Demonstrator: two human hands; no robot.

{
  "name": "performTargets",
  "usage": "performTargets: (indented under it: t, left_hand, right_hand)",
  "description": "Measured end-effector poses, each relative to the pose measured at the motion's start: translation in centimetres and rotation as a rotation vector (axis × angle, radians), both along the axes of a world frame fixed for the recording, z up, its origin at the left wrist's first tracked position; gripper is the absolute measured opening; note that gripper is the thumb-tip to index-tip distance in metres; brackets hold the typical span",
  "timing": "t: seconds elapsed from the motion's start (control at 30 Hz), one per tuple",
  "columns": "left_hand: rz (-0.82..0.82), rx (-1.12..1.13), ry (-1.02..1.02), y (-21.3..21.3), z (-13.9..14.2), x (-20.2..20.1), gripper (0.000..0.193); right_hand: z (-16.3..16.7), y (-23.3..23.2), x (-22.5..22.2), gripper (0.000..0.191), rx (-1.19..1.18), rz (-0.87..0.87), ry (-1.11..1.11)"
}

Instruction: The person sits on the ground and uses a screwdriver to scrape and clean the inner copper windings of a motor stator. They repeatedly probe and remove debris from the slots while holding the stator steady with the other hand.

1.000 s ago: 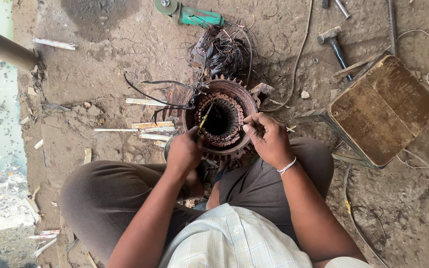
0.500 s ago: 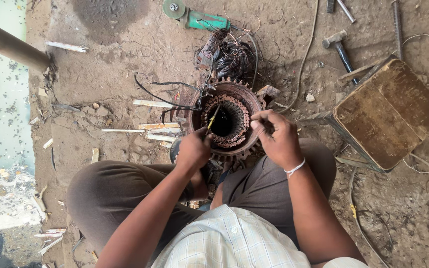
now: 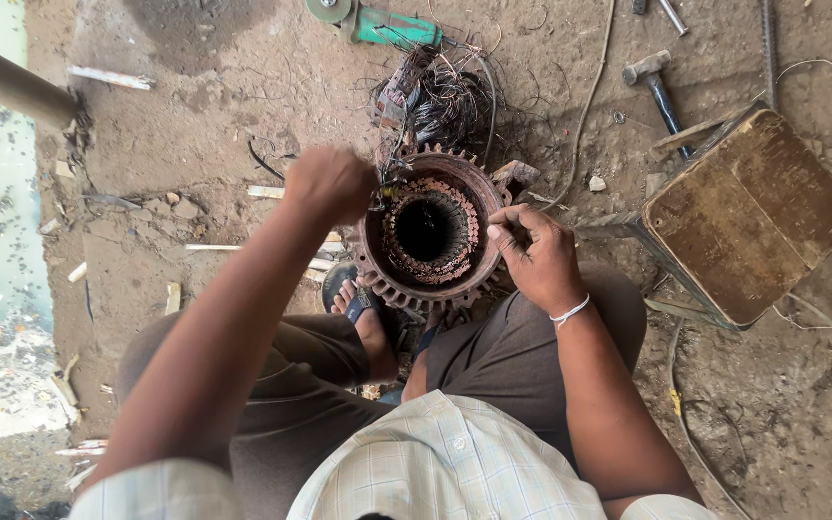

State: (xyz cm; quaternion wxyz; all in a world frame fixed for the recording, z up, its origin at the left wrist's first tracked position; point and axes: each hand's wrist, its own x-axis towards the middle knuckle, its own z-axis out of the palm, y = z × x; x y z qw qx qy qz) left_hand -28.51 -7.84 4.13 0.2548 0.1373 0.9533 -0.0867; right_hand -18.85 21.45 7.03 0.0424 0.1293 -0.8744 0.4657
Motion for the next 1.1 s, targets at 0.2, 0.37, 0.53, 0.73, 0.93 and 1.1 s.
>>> performTargets:
  t: [0.2,0.37,0.53,0.73,0.93,1.1]
  left_hand:
    - [-0.326,-0.209,0.149,5.0,2.5,-5.3,0.039]
    - [-0.227,-0.078,0.162,7.5,5.8,-1.8,0.047]
    - [0.107,0.732,0.072,9.9,5.4,6.7,0.067]
    - [0.267,1.454,0.331,14.9,-0.3,12.4,0.048]
    - [0.758,1.092,0.138,10.6,-5.9,7.7,0.024]
    - [0.478,0.713,0.390,8.8,-10.1,5.2,0.023]
  right_hand:
    - [-1.9,1.0,-0.7,0.011,-0.017,-0.043,-0.095]
    - [-2.9,1.2,-1.5,0.015,-0.072,-0.141,-0.291]
    - [-2.6,-0.6,-0.8,0.052,-0.790,0.145,-0.849]
    - [-4.3,0.1,-0.9,0.052,-1.130,-0.161,-0.864]
    - [-6.8,3.3,-2.0,0.041,-1.063,-0.455,-0.723]
    - [-7.1,2.3,-2.8,0.039,-1.048,-0.430,-0.768]
